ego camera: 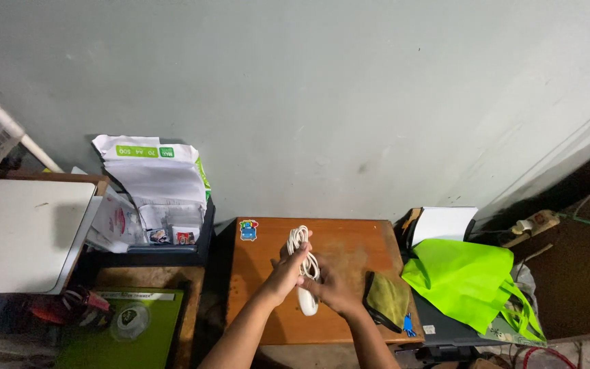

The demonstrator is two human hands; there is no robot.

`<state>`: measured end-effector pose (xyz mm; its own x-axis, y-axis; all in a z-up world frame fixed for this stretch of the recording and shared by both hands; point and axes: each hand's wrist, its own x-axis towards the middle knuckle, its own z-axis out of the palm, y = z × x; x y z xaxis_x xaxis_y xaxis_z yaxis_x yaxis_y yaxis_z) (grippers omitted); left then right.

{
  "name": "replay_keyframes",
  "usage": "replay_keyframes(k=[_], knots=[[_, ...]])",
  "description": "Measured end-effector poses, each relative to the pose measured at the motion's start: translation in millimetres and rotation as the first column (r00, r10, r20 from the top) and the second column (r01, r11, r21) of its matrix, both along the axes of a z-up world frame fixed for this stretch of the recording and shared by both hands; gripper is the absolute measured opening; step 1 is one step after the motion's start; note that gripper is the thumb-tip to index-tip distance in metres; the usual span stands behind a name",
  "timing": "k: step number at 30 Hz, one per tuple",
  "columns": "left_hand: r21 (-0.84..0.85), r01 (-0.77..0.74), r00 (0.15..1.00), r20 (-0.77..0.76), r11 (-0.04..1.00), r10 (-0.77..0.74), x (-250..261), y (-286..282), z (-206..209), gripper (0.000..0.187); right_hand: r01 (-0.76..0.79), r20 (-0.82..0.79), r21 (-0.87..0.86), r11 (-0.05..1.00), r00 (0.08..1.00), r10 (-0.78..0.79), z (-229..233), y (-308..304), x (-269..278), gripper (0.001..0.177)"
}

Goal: The person coils a white power cable and places it into a storage container. They then move a white laptop onto the desk, wipe the desk surface and the laptop with a cloth, and place a small pouch on the desk. Finally, they move a hairbrush and a small container to the side.

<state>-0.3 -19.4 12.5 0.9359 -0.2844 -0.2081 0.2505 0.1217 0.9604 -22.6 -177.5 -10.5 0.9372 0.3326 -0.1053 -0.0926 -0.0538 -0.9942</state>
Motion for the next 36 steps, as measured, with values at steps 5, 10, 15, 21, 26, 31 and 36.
replay_keyframes(k=[5,10,15,21,26,31,36], knots=[[-0.005,0.098,0.989,0.11,0.995,-0.097,3,-2,-21,0.069,0.084,-0.174,-0.017,0.996,0.981,-0.086,-5,-4,-4,0.062],[0.111,0.173,0.937,0.286,0.979,-0.198,-4,13,-2,0.07,0.079,-0.315,0.114,0.99,0.948,-0.039,-9,7,-5,0.068],[-0.005,0.185,0.94,0.292,0.983,-0.175,-11,33,0,0.048,0.086,-0.352,0.254,0.963,0.936,0.01,10,32,-16,0.049],[-0.065,0.155,0.969,0.206,0.986,-0.139,-14,51,-11,0.049,0.136,-0.377,0.229,0.964,0.925,-0.041,12,57,-25,0.048],[-0.11,0.138,0.989,0.074,0.984,-0.131,-21,66,-6,0.045,0.158,-0.395,0.424,0.892,0.919,0.025,-18,65,-31,0.043],[-0.074,0.143,0.989,-0.02,0.987,-0.145,-24,77,-14,0.044,0.175,-0.406,0.561,0.809,0.91,0.085,-43,74,-35,0.05],[-0.082,0.006,1.0,0.014,0.997,-0.004,-20,76,-34,0.041,0.128,-0.216,0.479,0.868,0.976,-0.025,-17,87,-47,0.093]])
